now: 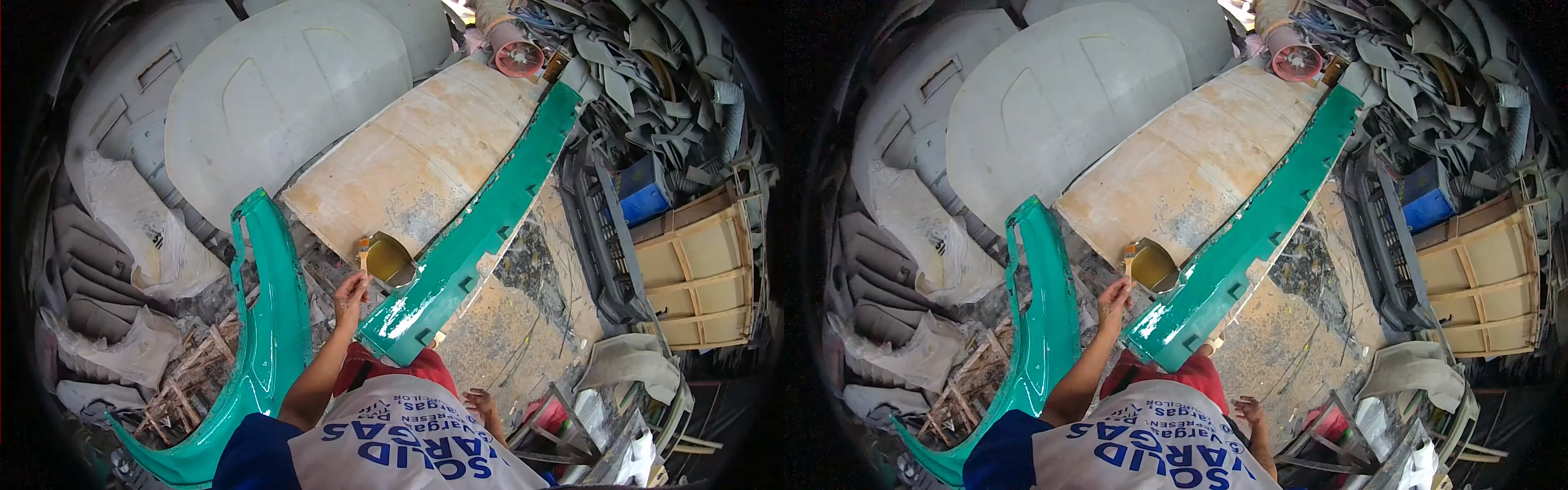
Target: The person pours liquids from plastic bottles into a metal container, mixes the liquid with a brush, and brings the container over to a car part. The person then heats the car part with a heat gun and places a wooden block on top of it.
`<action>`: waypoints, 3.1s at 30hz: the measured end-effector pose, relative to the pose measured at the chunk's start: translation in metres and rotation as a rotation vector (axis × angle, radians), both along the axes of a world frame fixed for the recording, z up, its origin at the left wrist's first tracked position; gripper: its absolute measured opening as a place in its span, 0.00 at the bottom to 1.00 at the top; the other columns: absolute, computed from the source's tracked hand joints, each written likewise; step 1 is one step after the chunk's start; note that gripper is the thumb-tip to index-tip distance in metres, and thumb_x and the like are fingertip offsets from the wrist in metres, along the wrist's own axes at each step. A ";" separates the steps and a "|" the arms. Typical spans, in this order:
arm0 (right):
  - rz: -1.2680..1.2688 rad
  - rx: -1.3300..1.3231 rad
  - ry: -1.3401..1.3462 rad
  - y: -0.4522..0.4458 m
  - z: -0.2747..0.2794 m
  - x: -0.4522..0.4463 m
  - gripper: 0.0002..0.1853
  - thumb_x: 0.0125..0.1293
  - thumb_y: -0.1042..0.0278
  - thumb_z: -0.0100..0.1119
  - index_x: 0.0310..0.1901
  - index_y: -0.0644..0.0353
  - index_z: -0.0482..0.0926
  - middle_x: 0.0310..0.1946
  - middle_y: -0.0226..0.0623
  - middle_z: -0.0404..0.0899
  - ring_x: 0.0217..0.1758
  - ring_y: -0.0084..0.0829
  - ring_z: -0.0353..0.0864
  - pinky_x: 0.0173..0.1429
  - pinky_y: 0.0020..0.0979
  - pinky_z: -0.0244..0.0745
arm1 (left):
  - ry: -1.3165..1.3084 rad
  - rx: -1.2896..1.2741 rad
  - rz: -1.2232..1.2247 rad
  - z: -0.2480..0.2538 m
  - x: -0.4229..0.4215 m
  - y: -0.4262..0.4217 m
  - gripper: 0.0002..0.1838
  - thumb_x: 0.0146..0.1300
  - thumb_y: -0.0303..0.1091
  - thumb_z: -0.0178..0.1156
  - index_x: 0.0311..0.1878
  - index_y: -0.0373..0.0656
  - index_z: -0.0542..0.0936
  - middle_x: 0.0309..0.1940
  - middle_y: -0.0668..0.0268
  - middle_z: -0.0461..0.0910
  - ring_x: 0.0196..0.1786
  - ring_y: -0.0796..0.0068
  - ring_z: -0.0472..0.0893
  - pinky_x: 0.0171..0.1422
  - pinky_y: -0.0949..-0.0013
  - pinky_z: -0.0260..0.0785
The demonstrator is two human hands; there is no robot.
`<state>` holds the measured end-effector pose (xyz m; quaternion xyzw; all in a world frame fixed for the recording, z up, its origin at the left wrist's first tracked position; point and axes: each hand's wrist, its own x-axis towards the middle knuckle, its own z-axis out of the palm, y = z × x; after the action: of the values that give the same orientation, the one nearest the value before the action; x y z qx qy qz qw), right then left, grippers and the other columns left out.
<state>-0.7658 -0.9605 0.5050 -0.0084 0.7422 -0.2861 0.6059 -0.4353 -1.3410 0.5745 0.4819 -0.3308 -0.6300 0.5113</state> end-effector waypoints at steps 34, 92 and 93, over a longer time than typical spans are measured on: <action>0.032 0.059 0.011 -0.001 -0.012 0.008 0.37 0.49 0.57 0.75 0.58 0.65 0.69 0.44 0.44 0.80 0.44 0.38 0.81 0.45 0.42 0.80 | 0.042 0.048 -0.066 0.007 0.020 0.008 0.16 0.65 0.31 0.59 0.54 0.39 0.76 0.43 0.59 0.82 0.24 0.82 0.74 0.29 0.77 0.69; 2.239 -0.942 -0.642 -0.237 -0.093 -0.060 0.19 0.66 0.55 0.52 0.50 0.57 0.81 0.39 0.35 0.83 0.45 0.29 0.79 0.51 0.29 0.71 | -0.486 0.491 1.231 -0.037 -0.115 0.668 0.14 0.61 0.25 0.52 0.50 0.36 0.75 0.28 0.62 0.81 0.26 0.76 0.78 0.27 0.70 0.70; 1.944 -0.552 -0.594 -0.217 -0.018 -0.047 0.22 0.67 0.49 0.48 0.54 0.52 0.80 0.49 0.33 0.80 0.49 0.30 0.77 0.48 0.34 0.76 | -0.379 0.542 1.287 -0.031 -0.122 0.674 0.13 0.62 0.27 0.52 0.50 0.37 0.75 0.28 0.64 0.79 0.25 0.77 0.77 0.24 0.72 0.69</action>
<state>-0.8131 -1.1771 0.4870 -0.6673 0.1470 0.1736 0.7092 -0.5574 -0.6673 0.5436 0.7919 0.1036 -0.1695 0.5774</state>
